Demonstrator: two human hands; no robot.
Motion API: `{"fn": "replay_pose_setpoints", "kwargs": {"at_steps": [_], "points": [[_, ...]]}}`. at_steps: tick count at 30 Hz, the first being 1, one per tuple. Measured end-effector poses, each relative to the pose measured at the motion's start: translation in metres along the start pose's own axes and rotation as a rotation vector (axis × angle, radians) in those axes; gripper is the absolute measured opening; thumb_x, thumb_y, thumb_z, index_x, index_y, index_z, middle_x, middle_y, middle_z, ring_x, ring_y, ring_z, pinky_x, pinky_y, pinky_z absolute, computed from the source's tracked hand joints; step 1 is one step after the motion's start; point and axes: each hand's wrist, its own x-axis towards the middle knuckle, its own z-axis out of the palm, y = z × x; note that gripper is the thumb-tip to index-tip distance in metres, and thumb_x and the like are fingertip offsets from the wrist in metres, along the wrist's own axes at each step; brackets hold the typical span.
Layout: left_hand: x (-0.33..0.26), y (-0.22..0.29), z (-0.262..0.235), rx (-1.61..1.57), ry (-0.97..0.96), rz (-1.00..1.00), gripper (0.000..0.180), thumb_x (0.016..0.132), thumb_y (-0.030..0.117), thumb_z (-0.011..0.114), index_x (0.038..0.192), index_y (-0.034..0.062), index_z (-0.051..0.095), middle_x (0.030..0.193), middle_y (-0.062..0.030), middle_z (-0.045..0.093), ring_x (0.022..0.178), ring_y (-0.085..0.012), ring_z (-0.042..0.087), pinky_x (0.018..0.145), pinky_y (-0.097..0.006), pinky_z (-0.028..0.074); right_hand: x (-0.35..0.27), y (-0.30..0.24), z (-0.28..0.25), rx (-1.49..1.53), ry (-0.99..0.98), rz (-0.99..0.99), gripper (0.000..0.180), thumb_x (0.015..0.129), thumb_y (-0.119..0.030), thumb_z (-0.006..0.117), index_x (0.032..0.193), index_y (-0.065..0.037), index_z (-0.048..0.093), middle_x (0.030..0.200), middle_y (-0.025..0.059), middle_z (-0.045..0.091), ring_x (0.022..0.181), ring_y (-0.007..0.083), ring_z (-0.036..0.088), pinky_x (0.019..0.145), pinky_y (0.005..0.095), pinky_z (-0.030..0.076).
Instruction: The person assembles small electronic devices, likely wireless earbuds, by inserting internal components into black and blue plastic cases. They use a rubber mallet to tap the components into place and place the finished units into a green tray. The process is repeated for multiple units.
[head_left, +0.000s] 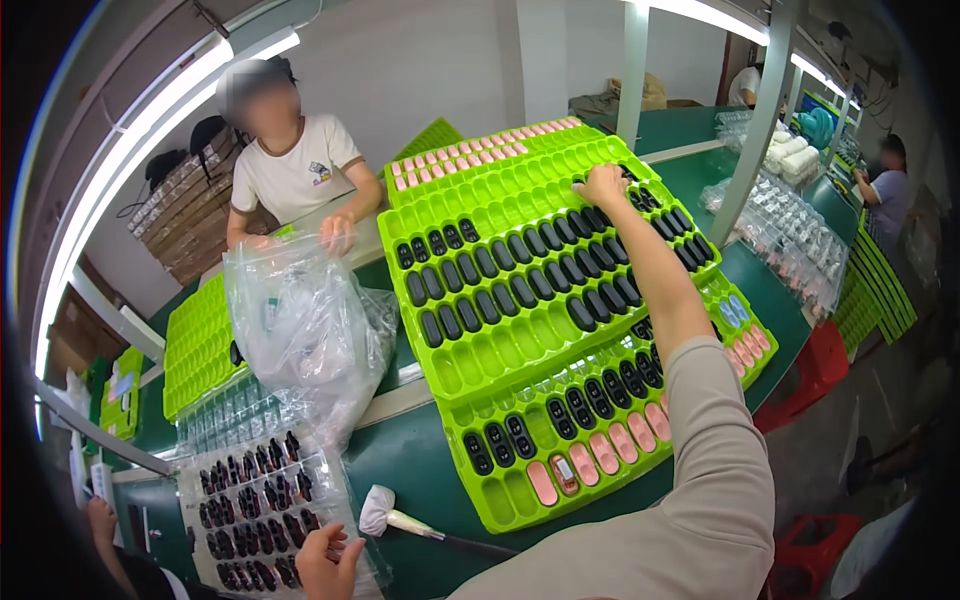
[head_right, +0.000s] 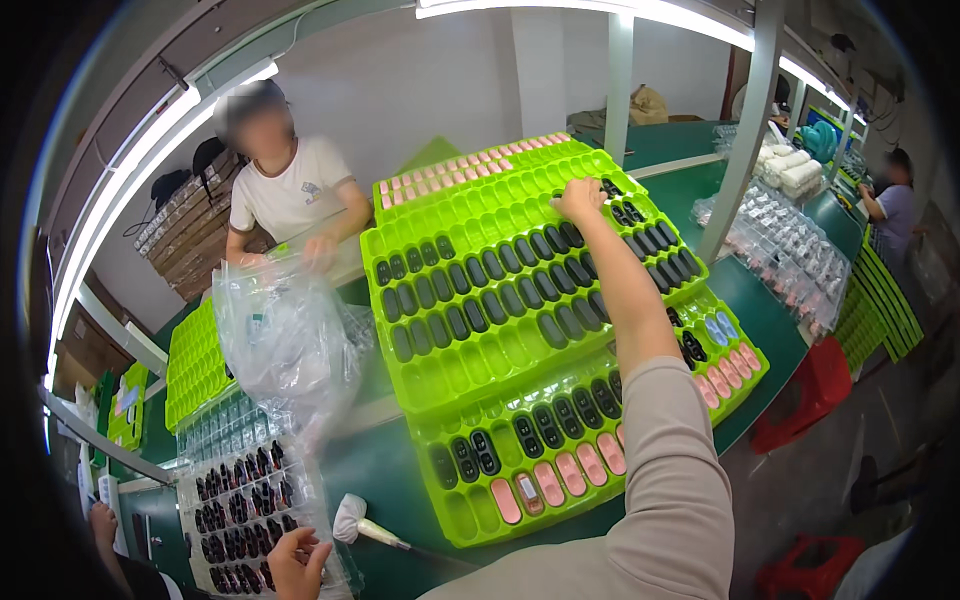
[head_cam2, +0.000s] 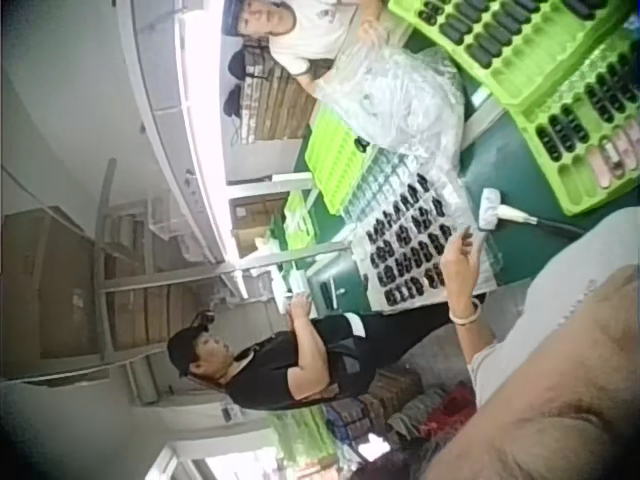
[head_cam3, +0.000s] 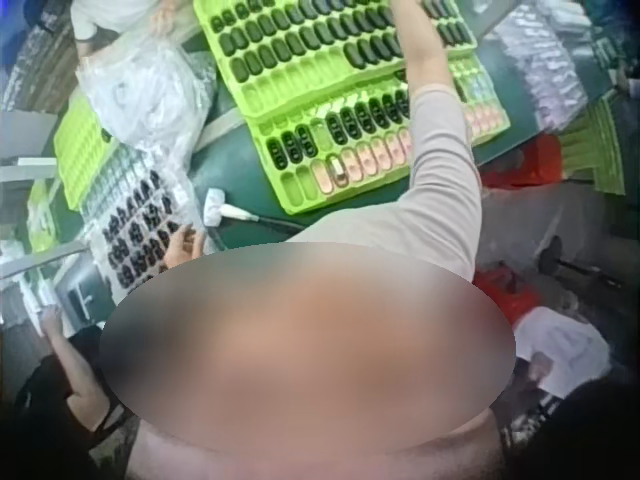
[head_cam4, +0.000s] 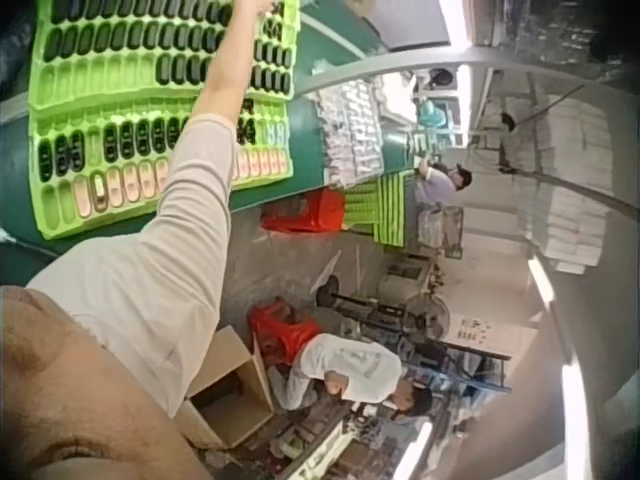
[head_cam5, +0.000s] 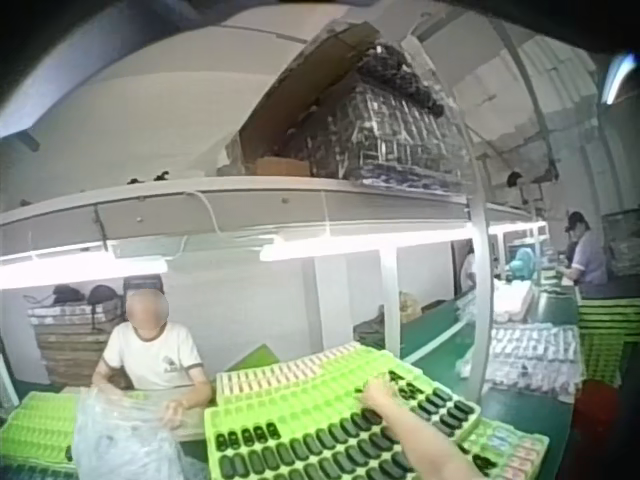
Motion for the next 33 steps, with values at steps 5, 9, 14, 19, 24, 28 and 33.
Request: {"fn": "replay_pose_setpoints", "kwargs": {"at_steps": [5,9,14,19,24,28,33], "points": [[0.016,0.033,-0.011,0.065,-0.112,0.119,0.025,0.076,0.009,0.069,0.098,0.0000,0.062,0.079,-0.0117,0.063,0.064,-0.0186,0.060,0.059,-0.029,0.048,0.017,-0.001,0.035,0.062,0.044,0.138,0.028,0.081,-0.016,0.056,0.106,-0.008,0.064,0.123,0.0151,0.050,0.118,0.0298,0.042,0.096,0.0451,0.035],[0.073,0.086,0.005,0.093,-0.207,0.420,0.029,0.066,0.011,0.076,0.090,0.0020,0.063,0.078,-0.0115,0.060,0.069,-0.0251,0.058,0.060,-0.032,0.047,0.002,0.008,0.007,0.140,0.178,0.042,0.029,0.073,-0.022,0.068,0.096,-0.005,0.067,0.119,0.0168,0.051,0.112,0.0343,0.047,0.085,0.0413,0.045],[0.175,0.146,0.081,0.120,-0.342,0.847,0.030,0.072,0.022,0.072,0.093,0.0031,0.061,0.094,-0.0145,0.058,0.089,-0.0316,0.056,0.075,-0.040,0.046,-0.055,0.066,-0.052,0.430,0.330,-0.359,0.031,0.065,-0.025,0.075,0.082,0.000,0.066,0.072,0.0152,0.064,0.069,0.0274,0.063,0.069,0.0367,0.049],[0.257,0.202,0.169,0.100,-0.358,0.851,0.031,0.077,0.032,0.068,0.092,0.0051,0.064,0.085,-0.0137,0.062,0.080,-0.0319,0.059,0.072,-0.039,0.047,-0.194,0.096,-0.080,1.026,0.055,-0.319,0.024,0.070,-0.009,0.074,0.088,0.000,0.061,0.070,0.0015,0.060,0.063,0.0085,0.058,0.057,0.0222,0.047],[0.254,0.253,0.264,0.175,-0.309,0.683,0.055,0.076,0.042,0.069,0.091,-0.0083,0.052,0.079,-0.0254,0.062,0.069,-0.0311,0.064,0.065,-0.041,0.051,-0.298,0.127,-0.083,1.162,-0.057,-0.190,0.020,0.073,0.005,0.067,0.090,0.005,0.058,0.105,0.0095,0.060,0.074,0.0083,0.060,0.064,0.0214,0.050],[0.259,0.247,0.292,-0.049,-0.388,0.466,0.053,0.075,0.028,0.073,0.099,-0.0074,0.042,0.076,-0.0220,0.061,0.053,-0.0256,0.065,0.048,-0.033,0.050,-0.323,0.133,-0.065,1.224,0.048,-0.180,0.019,0.074,0.005,0.067,0.092,0.006,0.061,0.107,0.0124,0.059,0.087,0.0136,0.061,0.075,0.0248,0.050],[0.258,0.248,0.284,-0.095,-0.386,0.300,0.046,0.080,0.021,0.061,0.109,-0.0097,0.044,0.083,-0.0185,0.062,0.058,-0.0258,0.065,0.054,-0.035,0.053,-0.329,0.121,-0.065,1.284,0.016,-0.106,0.025,0.081,0.000,0.061,0.106,0.007,0.060,0.111,0.0131,0.058,0.096,0.0171,0.060,0.082,0.0274,0.048]]}}
